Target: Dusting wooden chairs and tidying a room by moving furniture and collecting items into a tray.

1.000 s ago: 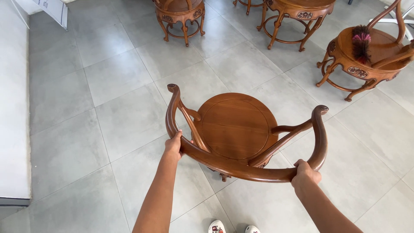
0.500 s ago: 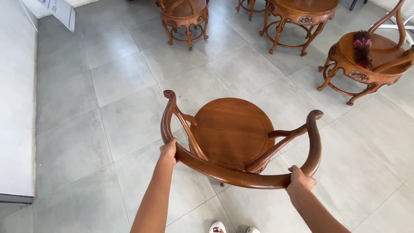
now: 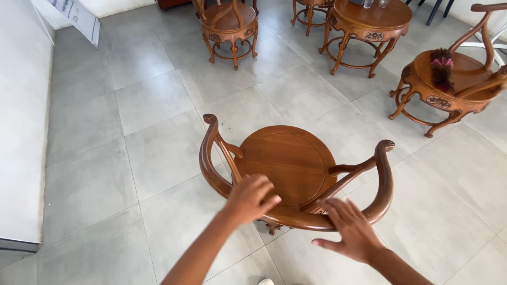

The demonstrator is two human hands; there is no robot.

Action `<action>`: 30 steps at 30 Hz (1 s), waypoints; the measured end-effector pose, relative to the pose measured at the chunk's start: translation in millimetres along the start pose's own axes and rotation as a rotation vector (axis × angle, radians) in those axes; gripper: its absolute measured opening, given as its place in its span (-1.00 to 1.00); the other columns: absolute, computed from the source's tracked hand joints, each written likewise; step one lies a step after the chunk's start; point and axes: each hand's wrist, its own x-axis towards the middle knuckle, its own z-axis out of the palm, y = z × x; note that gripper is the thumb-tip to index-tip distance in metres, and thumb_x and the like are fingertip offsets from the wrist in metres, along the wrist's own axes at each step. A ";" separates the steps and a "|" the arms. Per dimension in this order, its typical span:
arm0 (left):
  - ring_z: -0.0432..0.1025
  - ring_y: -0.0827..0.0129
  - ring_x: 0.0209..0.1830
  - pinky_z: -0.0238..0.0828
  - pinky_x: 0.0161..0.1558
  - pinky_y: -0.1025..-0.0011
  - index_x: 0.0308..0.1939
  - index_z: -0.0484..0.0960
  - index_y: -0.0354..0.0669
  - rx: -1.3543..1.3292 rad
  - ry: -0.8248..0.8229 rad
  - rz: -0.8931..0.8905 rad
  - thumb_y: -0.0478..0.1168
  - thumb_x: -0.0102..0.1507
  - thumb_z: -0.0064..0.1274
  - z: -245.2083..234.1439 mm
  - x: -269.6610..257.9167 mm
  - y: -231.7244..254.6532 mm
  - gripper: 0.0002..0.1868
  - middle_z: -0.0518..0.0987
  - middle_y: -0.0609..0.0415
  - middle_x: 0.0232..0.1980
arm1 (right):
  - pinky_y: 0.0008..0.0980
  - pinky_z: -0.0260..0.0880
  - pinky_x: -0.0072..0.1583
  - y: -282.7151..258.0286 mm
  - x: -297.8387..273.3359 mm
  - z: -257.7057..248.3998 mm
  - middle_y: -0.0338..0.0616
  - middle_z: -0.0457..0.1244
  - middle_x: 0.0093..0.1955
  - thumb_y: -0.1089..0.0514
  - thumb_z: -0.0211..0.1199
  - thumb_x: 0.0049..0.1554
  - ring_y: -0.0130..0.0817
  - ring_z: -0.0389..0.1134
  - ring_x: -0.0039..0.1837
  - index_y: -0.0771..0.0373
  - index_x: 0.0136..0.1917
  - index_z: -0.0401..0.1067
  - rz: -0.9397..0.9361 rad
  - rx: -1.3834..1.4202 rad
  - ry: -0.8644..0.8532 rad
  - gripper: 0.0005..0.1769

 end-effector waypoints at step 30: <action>0.08 0.40 -0.89 0.11 -0.72 0.38 -0.80 0.31 -0.05 0.097 -0.158 -0.115 0.17 0.32 -0.15 34.0 -13.4 -6.0 -0.35 0.22 0.17 -0.87 | -0.25 0.48 -0.24 -17.4 0.3 3.7 -0.16 0.39 -0.18 -0.52 0.22 0.04 -0.27 0.44 -0.26 0.19 0.09 0.44 0.057 -0.004 -0.318 -0.24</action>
